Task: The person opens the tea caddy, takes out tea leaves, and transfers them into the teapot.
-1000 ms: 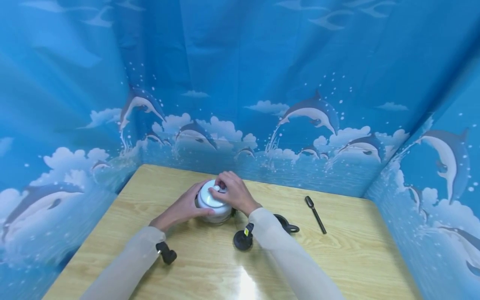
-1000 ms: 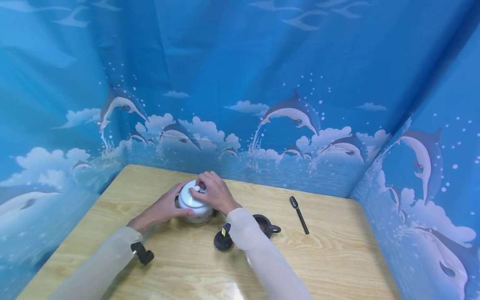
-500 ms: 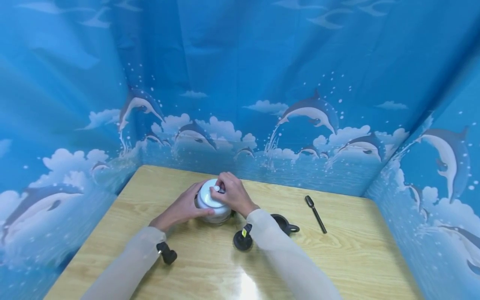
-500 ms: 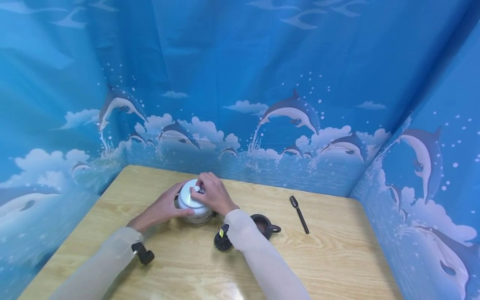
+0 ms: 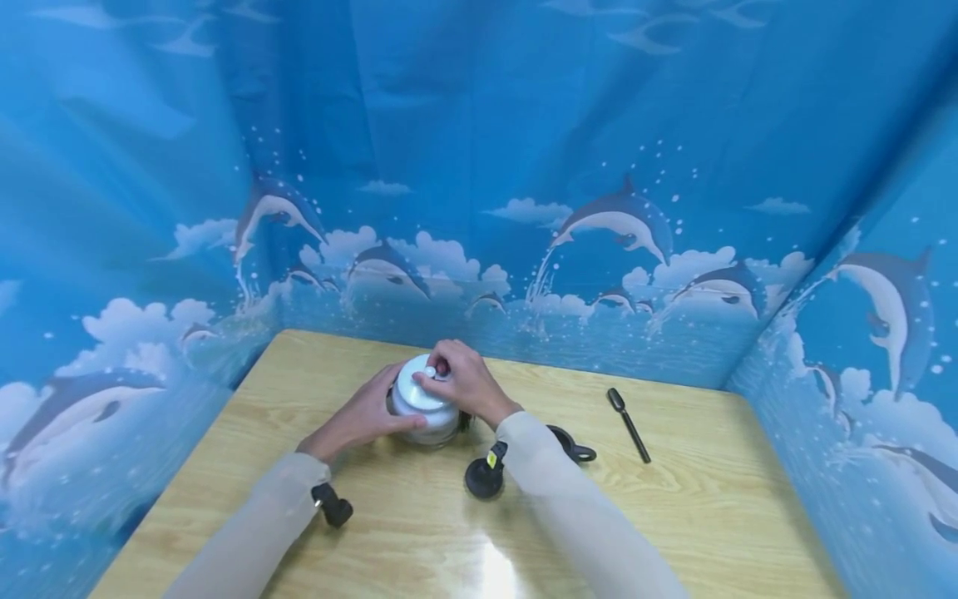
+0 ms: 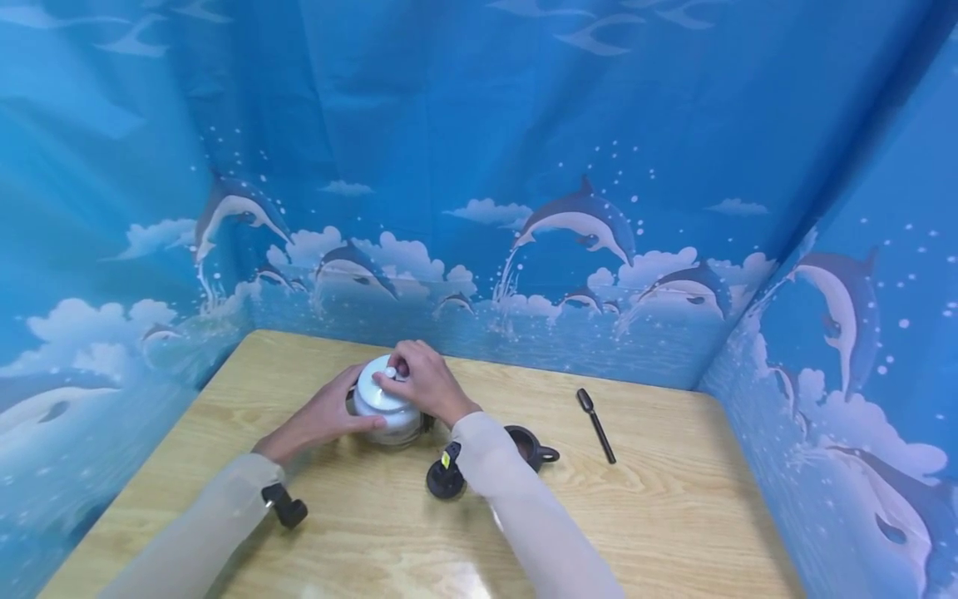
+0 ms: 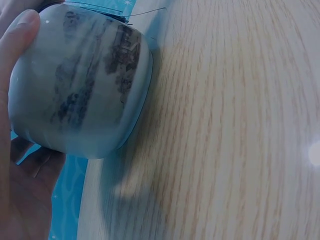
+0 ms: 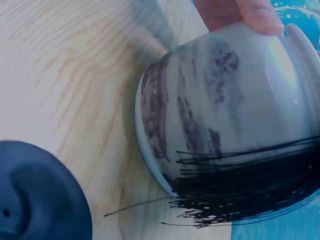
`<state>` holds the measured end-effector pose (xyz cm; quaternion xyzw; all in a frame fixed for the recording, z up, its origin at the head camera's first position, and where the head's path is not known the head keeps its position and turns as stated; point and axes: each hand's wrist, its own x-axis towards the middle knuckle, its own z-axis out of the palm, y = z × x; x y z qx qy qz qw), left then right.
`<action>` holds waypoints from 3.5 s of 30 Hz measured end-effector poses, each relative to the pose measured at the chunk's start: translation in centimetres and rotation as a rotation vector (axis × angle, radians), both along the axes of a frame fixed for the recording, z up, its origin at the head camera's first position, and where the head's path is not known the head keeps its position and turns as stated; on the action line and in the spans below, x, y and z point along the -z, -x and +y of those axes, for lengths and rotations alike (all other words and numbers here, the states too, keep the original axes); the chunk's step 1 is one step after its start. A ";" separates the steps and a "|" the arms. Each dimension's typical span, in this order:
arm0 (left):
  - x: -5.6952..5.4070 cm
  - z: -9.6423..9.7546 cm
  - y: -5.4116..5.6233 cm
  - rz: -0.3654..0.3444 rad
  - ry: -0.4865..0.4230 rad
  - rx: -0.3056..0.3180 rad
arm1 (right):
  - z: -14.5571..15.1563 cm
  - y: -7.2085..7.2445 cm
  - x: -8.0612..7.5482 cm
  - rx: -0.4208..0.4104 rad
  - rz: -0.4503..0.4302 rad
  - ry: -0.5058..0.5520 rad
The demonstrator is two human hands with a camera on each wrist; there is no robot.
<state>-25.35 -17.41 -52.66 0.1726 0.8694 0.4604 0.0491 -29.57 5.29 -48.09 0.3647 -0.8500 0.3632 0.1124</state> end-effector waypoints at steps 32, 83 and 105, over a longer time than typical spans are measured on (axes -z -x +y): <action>0.5 0.1 -0.2 0.022 -0.064 0.008 | 1.3 -1.9 -2.9 -0.007 -0.032 0.039; 0.4 0.2 -0.4 0.053 0.040 -0.025 | 2.9 -11.0 3.4 -0.219 -0.091 -0.079; 0.4 0.0 -0.2 0.065 0.044 -0.023 | 0.4 -11.4 5.9 -0.161 -0.151 -0.164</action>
